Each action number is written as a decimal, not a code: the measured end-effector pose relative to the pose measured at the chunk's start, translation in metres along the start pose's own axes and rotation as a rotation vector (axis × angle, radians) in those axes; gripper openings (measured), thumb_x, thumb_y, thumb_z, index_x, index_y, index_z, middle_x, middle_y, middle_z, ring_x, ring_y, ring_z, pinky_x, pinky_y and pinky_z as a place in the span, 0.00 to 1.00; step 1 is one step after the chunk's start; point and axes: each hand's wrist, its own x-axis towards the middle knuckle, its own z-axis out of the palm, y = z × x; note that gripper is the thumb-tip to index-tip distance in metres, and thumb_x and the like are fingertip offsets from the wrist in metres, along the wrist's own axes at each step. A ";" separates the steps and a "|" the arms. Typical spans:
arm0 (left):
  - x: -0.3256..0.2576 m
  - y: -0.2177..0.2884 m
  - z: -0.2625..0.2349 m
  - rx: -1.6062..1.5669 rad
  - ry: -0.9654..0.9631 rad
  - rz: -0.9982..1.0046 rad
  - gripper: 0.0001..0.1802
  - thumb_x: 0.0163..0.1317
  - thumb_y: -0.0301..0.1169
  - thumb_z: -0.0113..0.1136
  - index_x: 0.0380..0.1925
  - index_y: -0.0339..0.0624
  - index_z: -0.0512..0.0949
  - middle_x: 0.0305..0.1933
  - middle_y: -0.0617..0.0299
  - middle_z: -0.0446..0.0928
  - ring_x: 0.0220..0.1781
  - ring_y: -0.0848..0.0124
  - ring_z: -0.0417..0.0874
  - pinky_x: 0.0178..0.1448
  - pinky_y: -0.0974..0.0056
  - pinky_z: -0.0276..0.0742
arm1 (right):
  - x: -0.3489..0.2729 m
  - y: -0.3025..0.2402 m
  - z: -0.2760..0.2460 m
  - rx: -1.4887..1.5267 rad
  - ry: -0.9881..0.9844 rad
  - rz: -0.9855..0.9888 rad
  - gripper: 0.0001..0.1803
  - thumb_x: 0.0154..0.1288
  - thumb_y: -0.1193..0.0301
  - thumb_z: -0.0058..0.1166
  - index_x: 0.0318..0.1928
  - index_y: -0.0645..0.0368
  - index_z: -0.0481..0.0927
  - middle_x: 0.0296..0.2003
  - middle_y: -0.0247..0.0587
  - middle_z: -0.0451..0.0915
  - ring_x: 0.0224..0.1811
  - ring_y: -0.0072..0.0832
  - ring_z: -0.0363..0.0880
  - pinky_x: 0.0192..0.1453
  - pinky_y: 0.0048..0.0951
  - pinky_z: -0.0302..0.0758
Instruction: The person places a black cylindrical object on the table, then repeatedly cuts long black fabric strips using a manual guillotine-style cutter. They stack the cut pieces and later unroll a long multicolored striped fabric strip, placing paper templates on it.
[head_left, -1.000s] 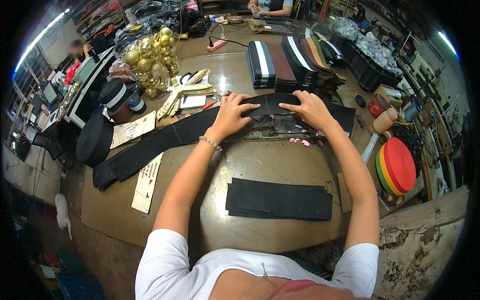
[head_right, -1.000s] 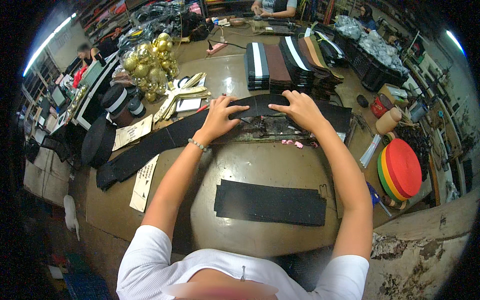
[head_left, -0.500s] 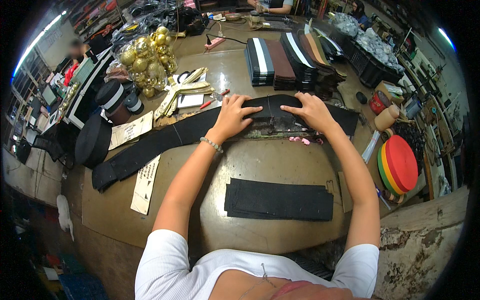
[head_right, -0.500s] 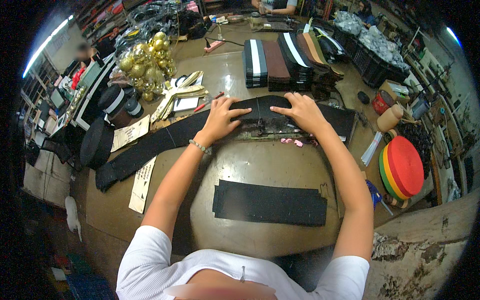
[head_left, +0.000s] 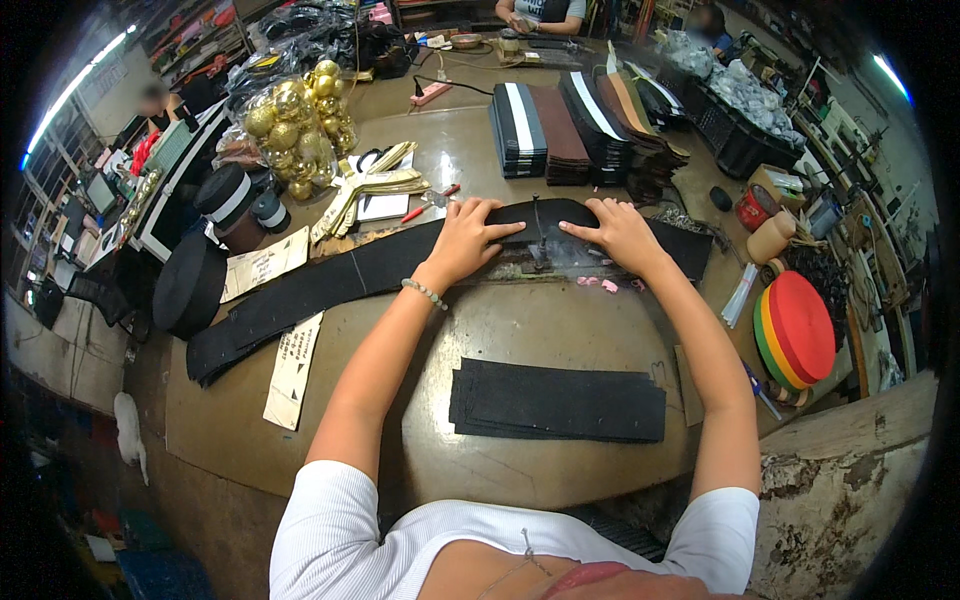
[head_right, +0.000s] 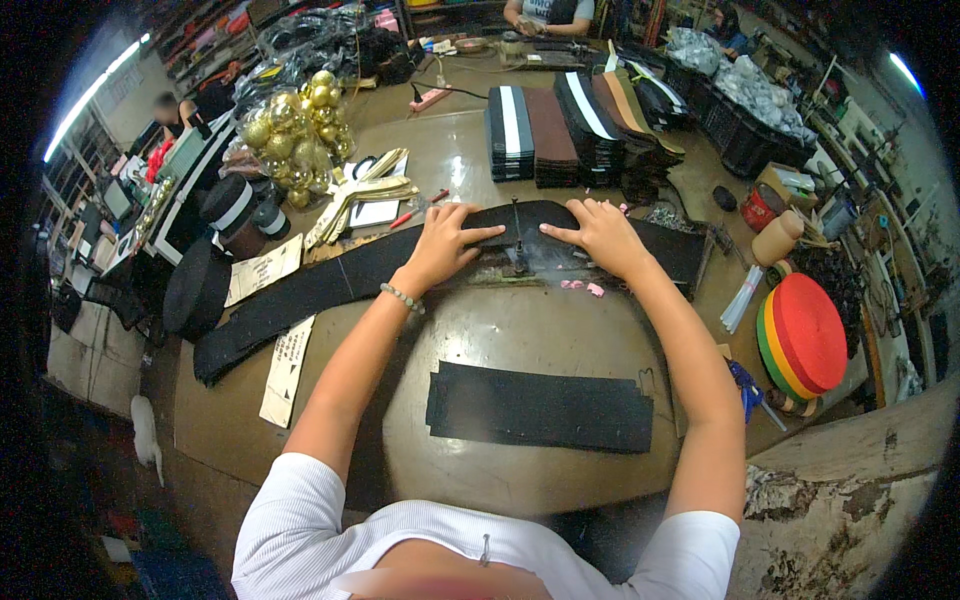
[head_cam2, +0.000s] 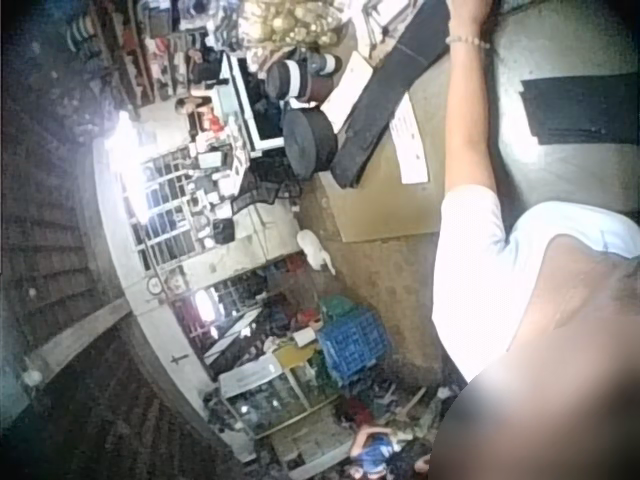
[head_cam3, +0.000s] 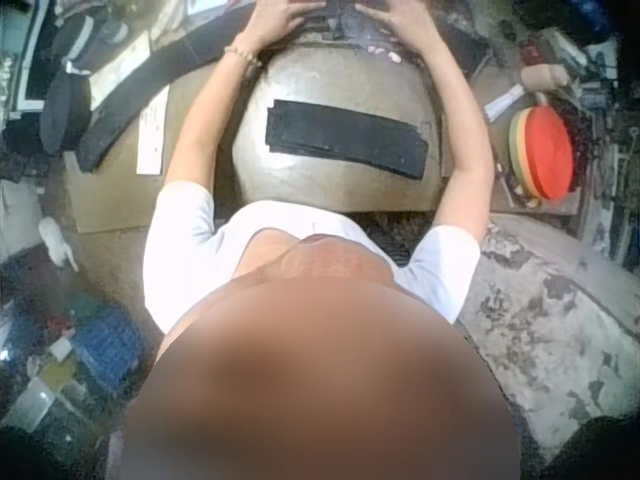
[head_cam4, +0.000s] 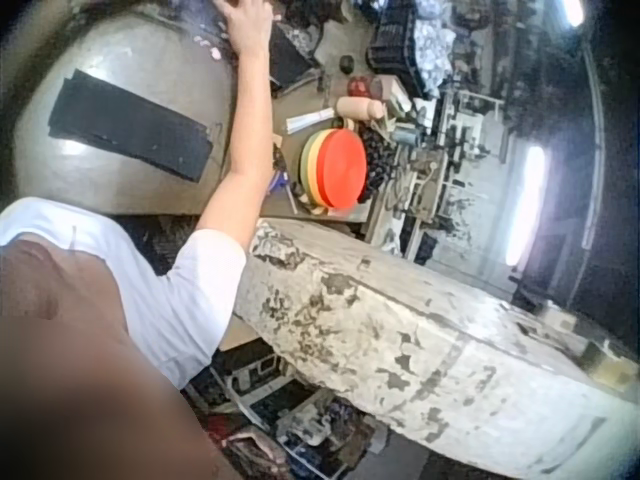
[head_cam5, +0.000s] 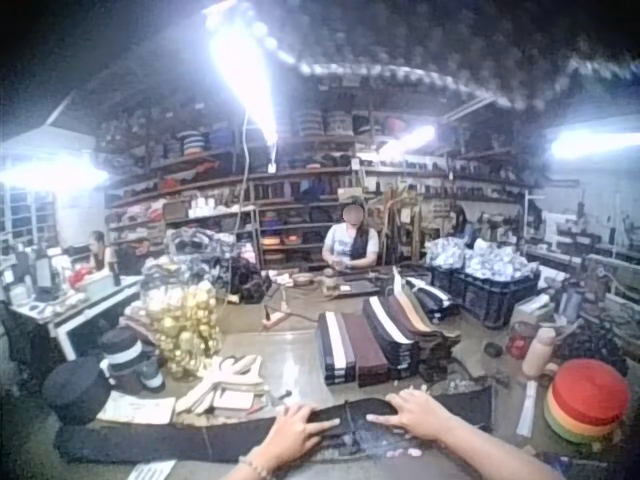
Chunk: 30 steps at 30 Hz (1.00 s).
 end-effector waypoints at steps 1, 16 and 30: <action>0.000 0.000 0.000 0.003 0.001 0.002 0.33 0.49 0.28 0.71 0.57 0.71 0.81 0.61 0.61 0.72 0.62 0.59 0.69 0.64 0.52 0.61 | 0.000 0.000 0.000 -0.007 0.004 -0.005 0.34 0.62 0.74 0.50 0.64 0.18 0.74 0.50 0.41 0.74 0.45 0.33 0.76 0.45 0.33 0.74; 0.000 0.001 -0.006 -0.032 -0.024 0.010 0.29 0.52 0.28 0.69 0.55 0.70 0.82 0.61 0.62 0.72 0.61 0.61 0.69 0.64 0.53 0.61 | -0.004 0.002 -0.001 0.005 0.033 -0.052 0.34 0.63 0.74 0.49 0.64 0.19 0.73 0.50 0.38 0.74 0.47 0.32 0.74 0.46 0.33 0.72; 0.005 -0.011 -0.018 -0.394 -0.153 -0.004 0.26 0.58 0.24 0.56 0.58 0.55 0.78 0.73 0.64 0.66 0.66 0.55 0.66 0.74 0.49 0.56 | -0.003 0.008 -0.020 0.292 -0.070 0.109 0.33 0.58 0.78 0.57 0.63 0.33 0.77 0.54 0.37 0.76 0.50 0.34 0.74 0.52 0.34 0.70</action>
